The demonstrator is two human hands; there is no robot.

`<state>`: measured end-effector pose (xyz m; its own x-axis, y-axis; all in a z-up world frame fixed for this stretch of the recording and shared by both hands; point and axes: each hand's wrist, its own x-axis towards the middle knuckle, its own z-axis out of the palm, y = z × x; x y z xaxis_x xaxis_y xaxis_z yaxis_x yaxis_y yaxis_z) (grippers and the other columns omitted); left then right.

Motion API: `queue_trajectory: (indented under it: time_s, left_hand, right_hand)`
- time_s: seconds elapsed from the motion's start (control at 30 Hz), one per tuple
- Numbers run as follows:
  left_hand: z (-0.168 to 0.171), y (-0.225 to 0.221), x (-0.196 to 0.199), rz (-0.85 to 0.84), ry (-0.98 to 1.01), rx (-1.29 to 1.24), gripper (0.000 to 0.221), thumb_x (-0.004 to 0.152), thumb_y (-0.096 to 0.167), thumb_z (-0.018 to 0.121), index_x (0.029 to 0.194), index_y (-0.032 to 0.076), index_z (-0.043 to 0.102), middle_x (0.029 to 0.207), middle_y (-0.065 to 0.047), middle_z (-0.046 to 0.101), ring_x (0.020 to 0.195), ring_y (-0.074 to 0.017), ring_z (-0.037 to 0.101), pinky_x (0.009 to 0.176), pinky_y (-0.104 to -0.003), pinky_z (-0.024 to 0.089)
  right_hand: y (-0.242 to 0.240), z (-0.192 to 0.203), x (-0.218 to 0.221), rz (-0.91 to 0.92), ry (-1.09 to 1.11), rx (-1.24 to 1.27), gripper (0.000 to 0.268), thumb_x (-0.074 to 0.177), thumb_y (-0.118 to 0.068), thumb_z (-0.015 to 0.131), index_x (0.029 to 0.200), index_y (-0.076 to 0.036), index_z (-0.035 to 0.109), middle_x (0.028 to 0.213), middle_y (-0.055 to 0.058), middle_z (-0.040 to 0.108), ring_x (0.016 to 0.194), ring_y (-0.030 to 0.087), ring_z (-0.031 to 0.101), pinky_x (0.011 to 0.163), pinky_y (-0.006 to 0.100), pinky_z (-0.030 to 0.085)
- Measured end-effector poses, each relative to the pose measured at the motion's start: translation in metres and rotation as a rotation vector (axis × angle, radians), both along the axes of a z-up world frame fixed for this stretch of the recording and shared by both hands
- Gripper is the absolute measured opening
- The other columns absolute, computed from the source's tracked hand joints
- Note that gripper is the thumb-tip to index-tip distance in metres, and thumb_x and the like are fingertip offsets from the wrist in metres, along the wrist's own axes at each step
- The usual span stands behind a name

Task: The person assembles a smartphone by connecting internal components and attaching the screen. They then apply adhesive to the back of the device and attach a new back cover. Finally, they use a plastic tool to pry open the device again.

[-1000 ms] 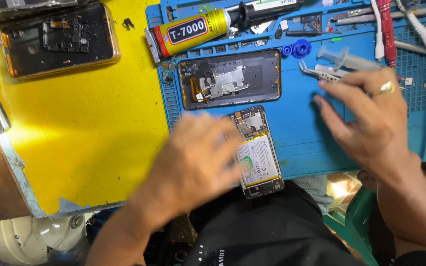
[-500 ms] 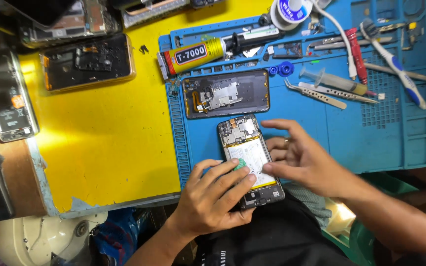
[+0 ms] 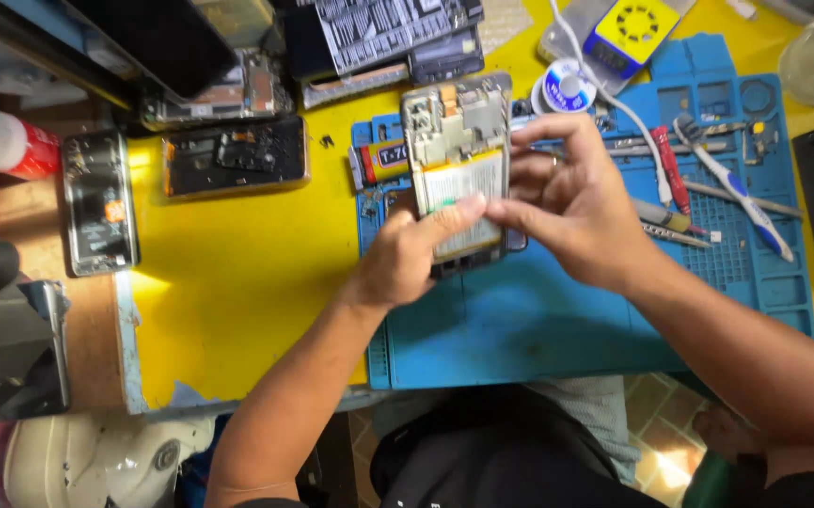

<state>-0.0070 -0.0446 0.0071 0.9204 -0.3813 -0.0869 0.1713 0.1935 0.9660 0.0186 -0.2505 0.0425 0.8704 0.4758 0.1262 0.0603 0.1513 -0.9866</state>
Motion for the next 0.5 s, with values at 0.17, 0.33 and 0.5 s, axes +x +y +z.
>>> queue_trajectory:
  time_s: [0.17, 0.33, 0.5]
  left_hand:
    - [0.025, -0.002, 0.015, 0.0, 0.059, -0.247, 0.046, 0.1, 0.018, 0.055, 0.141, -0.003, 0.055, 0.141, -0.02, 0.062, 0.13, -0.0323, 0.062, 0.116, -0.047, 0.052]
    - [0.022, -0.003, 0.011, -0.154, -0.017, -0.31, 0.052, 0.104, 0.023, 0.048, 0.147, -0.007, 0.047, 0.151, -0.022, 0.053, 0.124, -0.0328, 0.063, 0.103, -0.05, 0.06]
    - [0.029, -0.006, 0.003, -0.175, 0.053, -0.354, 0.052, 0.101, 0.027, 0.055, 0.139, -0.008, 0.054, 0.14, -0.022, 0.06, 0.115, -0.0322, 0.067, 0.094, -0.048, 0.063]
  right_hand:
    - [-0.009, 0.017, 0.02, -0.214, -0.414, -0.267, 0.026, 0.096, 0.002, 0.074, 0.119, 0.002, 0.062, 0.113, 0.015, 0.063, 0.097, 0.02, 0.066, 0.084, 0.027, 0.061]
    - [-0.031, 0.008, 0.044, -0.434, -0.341, -0.157, 0.016, 0.101, 0.007, 0.069, 0.116, 0.006, 0.063, 0.109, 0.018, 0.06, 0.078, 0.023, 0.066, 0.069, 0.028, 0.062]
    - [-0.069, 0.045, 0.075, -0.556, 0.054, 0.437, 0.063, 0.104, -0.026, 0.066, 0.161, -0.027, 0.041, 0.144, 0.022, 0.071, 0.116, 0.039, 0.079, 0.085, 0.048, 0.072]
